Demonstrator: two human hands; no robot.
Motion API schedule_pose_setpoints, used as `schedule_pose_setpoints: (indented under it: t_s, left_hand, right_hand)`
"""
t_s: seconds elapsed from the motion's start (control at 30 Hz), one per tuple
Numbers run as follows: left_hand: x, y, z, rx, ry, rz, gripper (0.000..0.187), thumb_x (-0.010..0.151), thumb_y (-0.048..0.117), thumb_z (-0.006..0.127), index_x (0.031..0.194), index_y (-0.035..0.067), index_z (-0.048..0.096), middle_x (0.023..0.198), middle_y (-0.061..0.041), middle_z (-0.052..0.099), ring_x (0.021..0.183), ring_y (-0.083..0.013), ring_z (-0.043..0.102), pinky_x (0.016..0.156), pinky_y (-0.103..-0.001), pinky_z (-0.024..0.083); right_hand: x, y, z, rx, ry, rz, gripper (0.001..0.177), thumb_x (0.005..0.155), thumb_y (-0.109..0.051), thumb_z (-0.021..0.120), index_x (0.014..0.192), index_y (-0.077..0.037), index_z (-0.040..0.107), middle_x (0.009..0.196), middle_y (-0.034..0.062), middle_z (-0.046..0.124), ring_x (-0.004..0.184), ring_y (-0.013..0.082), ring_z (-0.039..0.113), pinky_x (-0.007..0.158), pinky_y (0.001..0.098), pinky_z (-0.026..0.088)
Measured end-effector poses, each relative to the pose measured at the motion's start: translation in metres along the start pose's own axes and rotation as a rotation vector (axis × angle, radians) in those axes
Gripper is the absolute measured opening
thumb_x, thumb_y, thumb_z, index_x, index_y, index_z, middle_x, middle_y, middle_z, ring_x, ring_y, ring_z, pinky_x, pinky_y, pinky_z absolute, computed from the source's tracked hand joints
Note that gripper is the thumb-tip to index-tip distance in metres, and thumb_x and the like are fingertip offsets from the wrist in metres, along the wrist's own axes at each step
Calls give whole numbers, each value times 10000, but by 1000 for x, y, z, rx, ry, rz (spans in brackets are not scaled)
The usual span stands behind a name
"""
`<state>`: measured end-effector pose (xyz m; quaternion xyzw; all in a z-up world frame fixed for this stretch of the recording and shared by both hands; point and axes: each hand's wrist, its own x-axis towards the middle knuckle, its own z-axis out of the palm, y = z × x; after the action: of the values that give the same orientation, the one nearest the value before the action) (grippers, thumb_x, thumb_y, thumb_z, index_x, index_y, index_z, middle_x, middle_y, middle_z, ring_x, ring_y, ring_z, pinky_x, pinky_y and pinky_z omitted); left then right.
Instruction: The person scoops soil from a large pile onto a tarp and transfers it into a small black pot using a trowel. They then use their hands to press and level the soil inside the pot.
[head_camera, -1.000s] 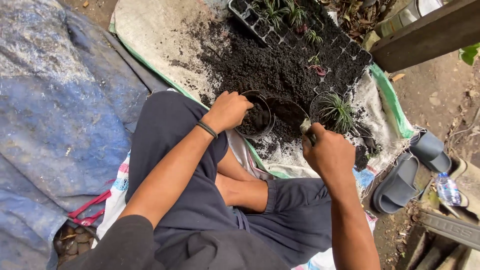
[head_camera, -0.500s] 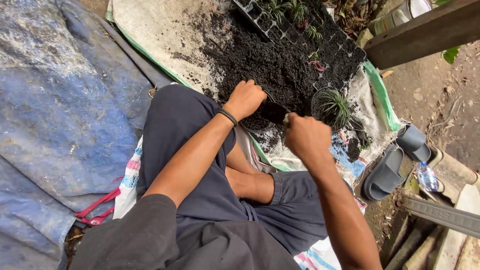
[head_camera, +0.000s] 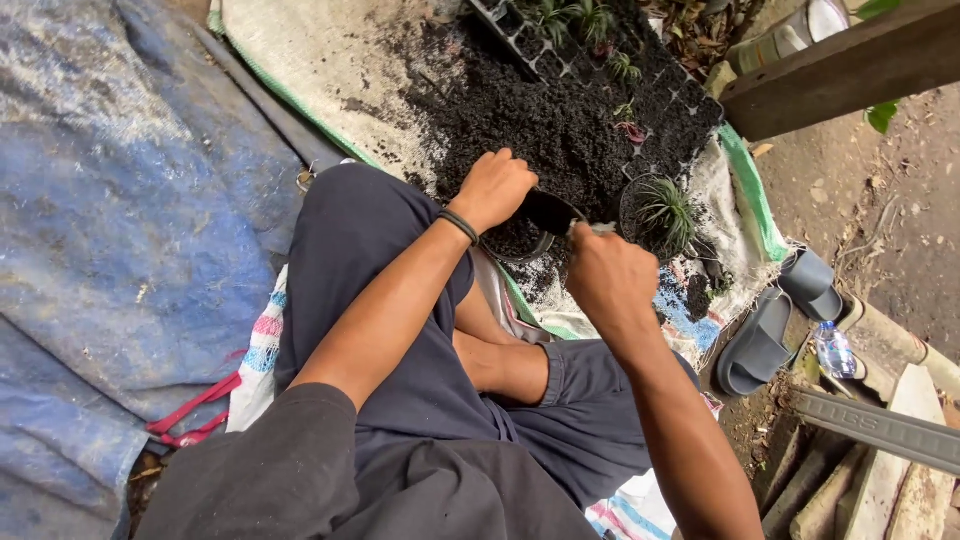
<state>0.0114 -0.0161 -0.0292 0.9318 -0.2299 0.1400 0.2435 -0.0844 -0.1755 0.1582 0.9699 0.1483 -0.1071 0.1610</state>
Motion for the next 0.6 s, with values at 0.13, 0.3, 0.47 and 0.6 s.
schedule_pose_setpoints:
  t_s: [0.13,0.3,0.47,0.6]
  left_hand:
    - [-4,5,1,5,-22,-19,112,873,72,709,808,112,792,711,-63,667,772,-257,572,663,-380,460]
    - [-13,7,16,66,-136,16,152,858,53,699,717,99,733,646,-65,634,729,-280,571,691,-416,437]
    - [-12,8,-10,76,-132,15,137,859,74,728,724,91,743,672,-82,646,767,-284,578,766,-432,436]
    - [-17,10,-1,125,-179,65,156,841,43,747,690,82,732,658,-86,648,771,-298,594,835,-452,426]
  right_hand:
    - [0,-3,4,-12,-45,-17,208,915,-260,612,1061,-170,729,783,151,738,728,406,759,630,518,596]
    - [28,0,29,112,-111,6,223,913,-307,606,1033,-170,736,799,185,749,797,438,763,667,563,592]
    - [17,15,19,23,-64,33,226,919,-267,590,1047,-177,753,764,153,735,744,405,761,628,523,594]
    - [29,8,54,93,-79,27,230,937,-252,567,1019,-149,754,757,178,737,742,421,757,640,533,585]
